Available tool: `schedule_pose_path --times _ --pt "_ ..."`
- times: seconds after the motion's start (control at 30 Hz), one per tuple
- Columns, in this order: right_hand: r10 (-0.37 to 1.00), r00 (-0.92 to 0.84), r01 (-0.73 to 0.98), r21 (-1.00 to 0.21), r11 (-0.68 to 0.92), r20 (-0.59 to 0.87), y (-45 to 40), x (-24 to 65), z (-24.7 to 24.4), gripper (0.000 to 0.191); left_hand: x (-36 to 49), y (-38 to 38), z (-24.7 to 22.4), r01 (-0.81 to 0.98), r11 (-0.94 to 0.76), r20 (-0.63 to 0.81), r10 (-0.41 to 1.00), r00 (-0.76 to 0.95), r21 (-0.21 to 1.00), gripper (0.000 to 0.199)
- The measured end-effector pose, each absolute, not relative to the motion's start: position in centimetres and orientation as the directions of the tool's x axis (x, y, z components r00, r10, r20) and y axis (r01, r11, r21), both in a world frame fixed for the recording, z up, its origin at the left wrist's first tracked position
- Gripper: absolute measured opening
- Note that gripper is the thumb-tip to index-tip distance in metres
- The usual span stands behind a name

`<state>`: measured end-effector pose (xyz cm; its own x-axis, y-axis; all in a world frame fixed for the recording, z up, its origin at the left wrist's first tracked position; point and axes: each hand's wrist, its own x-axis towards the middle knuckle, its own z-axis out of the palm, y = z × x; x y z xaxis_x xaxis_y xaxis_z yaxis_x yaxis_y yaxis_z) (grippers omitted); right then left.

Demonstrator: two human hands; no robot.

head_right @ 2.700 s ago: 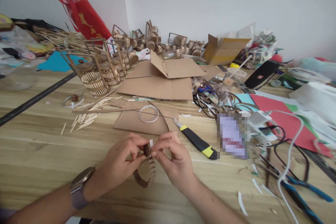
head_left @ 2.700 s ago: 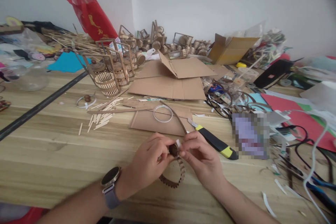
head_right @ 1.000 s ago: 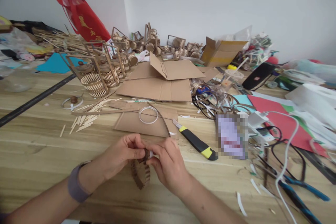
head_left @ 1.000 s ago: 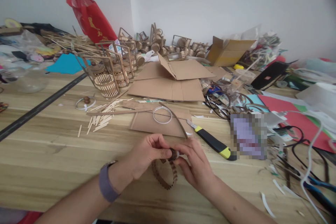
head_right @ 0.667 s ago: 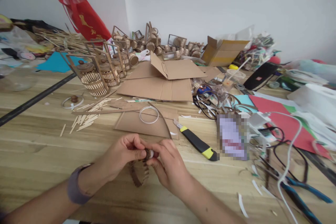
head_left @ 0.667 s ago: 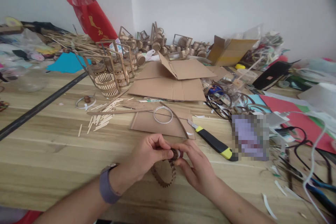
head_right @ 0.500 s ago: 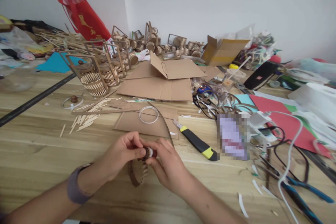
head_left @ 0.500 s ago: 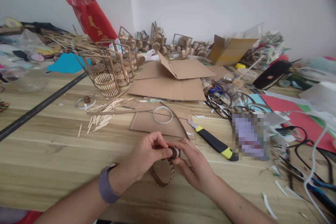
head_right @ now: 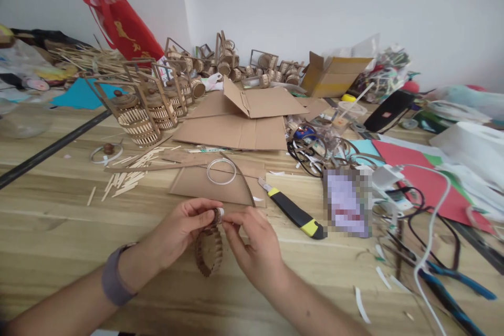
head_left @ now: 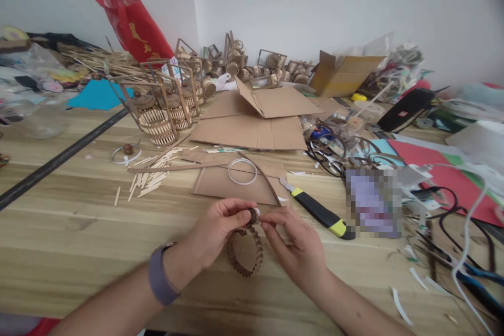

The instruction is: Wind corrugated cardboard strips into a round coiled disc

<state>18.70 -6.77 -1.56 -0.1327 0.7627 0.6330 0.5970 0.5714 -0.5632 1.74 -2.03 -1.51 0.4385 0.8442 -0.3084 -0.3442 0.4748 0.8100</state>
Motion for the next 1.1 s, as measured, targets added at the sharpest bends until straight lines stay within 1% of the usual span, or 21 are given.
schedule_pose_path --times 0.33,1.1 --pt "0.788 -0.078 0.630 -0.582 0.513 0.610 -6.77 18.54 -1.99 0.009 2.21 -2.56 -1.88 -0.353 0.455 -0.324 0.870 0.372 0.817 0.043" --pt "0.744 -0.126 0.627 -0.529 0.572 0.656 -6.79 18.30 -2.01 0.013 2.26 -2.71 -1.75 -0.355 0.448 -0.314 0.872 0.377 0.820 0.040"
